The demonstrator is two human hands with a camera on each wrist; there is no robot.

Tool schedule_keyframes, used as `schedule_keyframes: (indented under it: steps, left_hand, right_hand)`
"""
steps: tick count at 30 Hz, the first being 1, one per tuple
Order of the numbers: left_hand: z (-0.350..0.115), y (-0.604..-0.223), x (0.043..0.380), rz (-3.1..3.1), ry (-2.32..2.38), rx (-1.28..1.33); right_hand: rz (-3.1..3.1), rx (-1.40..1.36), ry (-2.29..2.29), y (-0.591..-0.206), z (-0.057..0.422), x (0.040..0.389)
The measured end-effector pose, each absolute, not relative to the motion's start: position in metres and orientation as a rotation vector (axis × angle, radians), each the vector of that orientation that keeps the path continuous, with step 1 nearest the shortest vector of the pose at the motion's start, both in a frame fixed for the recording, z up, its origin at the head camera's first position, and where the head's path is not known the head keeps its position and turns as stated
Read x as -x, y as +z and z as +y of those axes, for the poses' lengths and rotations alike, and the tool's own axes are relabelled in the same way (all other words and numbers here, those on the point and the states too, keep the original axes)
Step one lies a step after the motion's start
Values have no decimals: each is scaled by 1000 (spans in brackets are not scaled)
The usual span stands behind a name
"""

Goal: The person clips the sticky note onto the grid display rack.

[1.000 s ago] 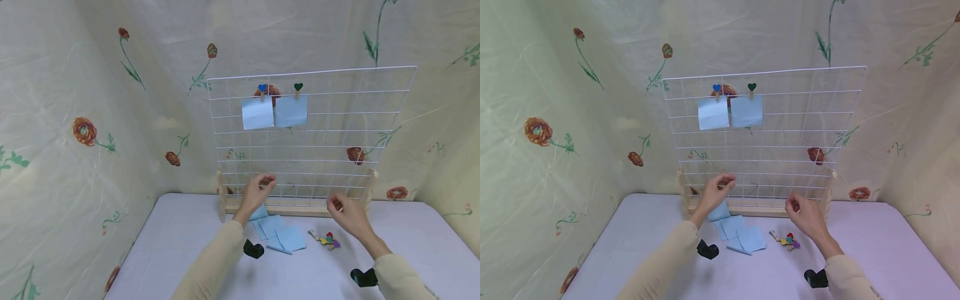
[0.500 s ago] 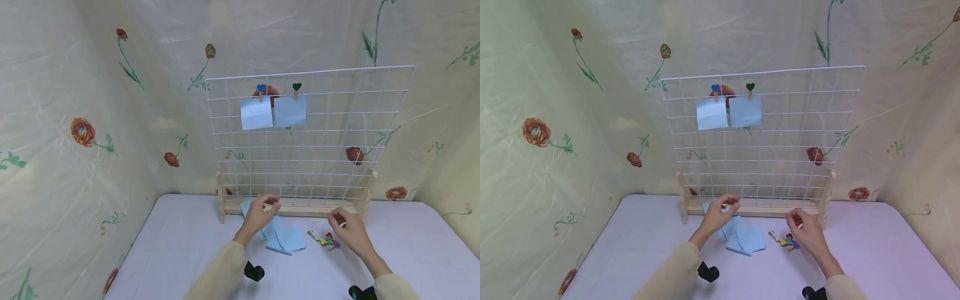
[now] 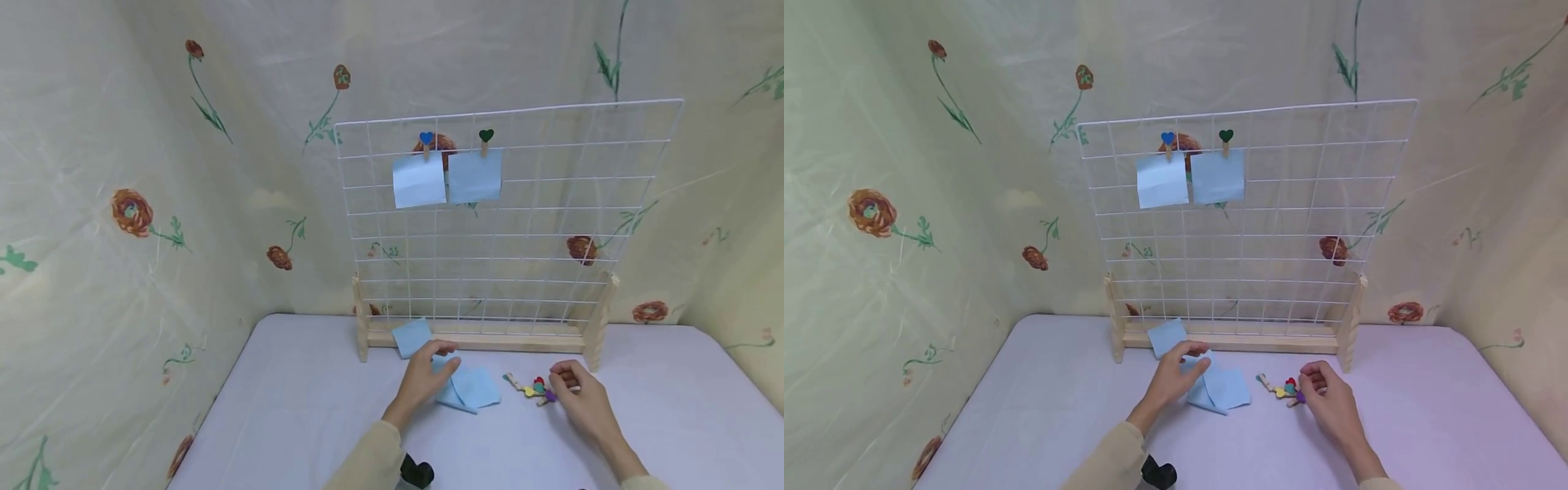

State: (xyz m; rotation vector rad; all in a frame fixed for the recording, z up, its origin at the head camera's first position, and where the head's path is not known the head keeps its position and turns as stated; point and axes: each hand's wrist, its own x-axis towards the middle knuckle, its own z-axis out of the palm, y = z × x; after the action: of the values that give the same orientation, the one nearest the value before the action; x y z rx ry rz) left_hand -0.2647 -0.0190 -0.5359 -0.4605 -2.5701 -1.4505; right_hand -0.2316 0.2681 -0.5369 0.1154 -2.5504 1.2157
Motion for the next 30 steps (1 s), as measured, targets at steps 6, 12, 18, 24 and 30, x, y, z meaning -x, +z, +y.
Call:
schedule_keyframes:
  steps: [6, 12, 18, 24, 30]
  left_hand:
    - [-14, -547, 264, -2544, -1395, 515]
    - [-11, -559, 257, -2472, -1344, 519]
    - [-6, -569, 249, -2450, -1405, 423]
    - [-9, -577, 241, -2451, -1277, 418]
    - [-14, -578, 232, -2444, -1229, 450]
  right_hand:
    - [-2566, -51, 1249, -542, 274, 230]
    - [-2526, 104, 1339, -552, 273, 230]
    - [-2367, 225, 1440, -558, 268, 228]
    - [-2262, 361, 1512, -563, 255, 220]
    - [-2296, 431, 1499, -564, 239, 206]
